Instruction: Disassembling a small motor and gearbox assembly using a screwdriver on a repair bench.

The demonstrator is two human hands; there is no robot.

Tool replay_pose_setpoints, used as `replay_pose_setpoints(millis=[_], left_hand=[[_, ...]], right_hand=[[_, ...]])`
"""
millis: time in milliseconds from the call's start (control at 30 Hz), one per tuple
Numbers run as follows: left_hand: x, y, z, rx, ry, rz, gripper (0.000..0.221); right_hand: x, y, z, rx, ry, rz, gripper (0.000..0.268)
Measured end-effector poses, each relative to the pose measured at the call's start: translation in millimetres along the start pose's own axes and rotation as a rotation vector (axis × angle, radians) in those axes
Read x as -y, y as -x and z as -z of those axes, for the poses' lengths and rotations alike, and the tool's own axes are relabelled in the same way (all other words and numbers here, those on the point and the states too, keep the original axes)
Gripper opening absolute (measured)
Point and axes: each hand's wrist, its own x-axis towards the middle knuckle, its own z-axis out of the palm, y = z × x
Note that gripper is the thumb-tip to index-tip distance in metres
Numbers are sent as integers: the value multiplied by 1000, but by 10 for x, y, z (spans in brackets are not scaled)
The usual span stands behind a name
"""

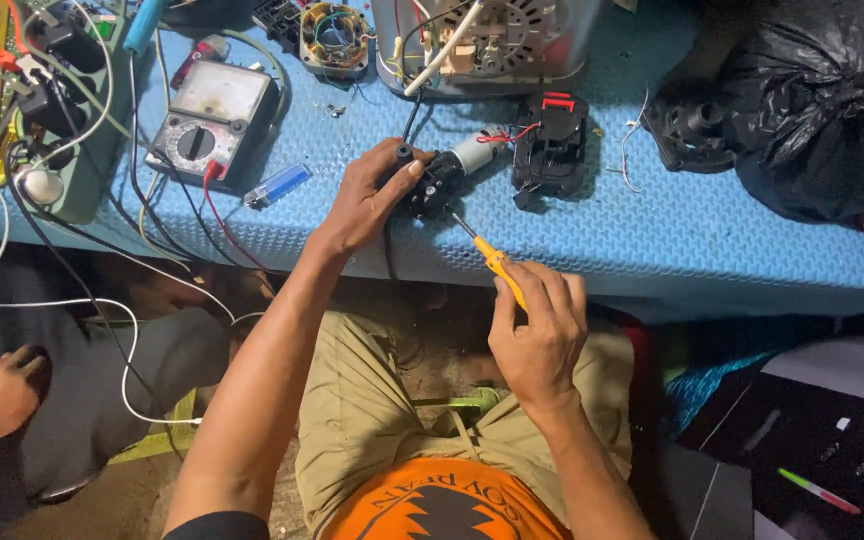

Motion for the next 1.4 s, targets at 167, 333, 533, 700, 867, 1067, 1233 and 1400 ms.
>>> replay_pose_setpoints(millis=[167, 333, 533, 700, 867, 1067, 1233, 1400], left_hand=[[-16, 9, -10, -4, 7, 6, 21], [-30, 15, -20, -17, 16, 27, 22], [-19, 14, -8, -13, 12, 26, 22], [-1, 36, 2, -7, 12, 37, 23], [35, 35, -13, -27, 35, 36, 24], [81, 17, -25, -35, 40, 36, 27], [-71, 7, 17, 73, -11, 69, 42], [-79, 3, 19, 60, -38, 27, 38]], right_hand=[[-75, 43, -97, -45, 79, 53, 21], [-168, 71, -72, -18, 86, 19, 20], [-162, 16, -82, 30, -259, -275, 32], [-72, -216, -311, 88, -382, -316, 40], [-210, -362, -716, 132, -232, -107, 30], [-370, -487, -848, 267, -149, -49, 33], [-445, -541, -845, 321, -212, 4, 36], [-429, -582, -845, 318, -215, 52, 29]])
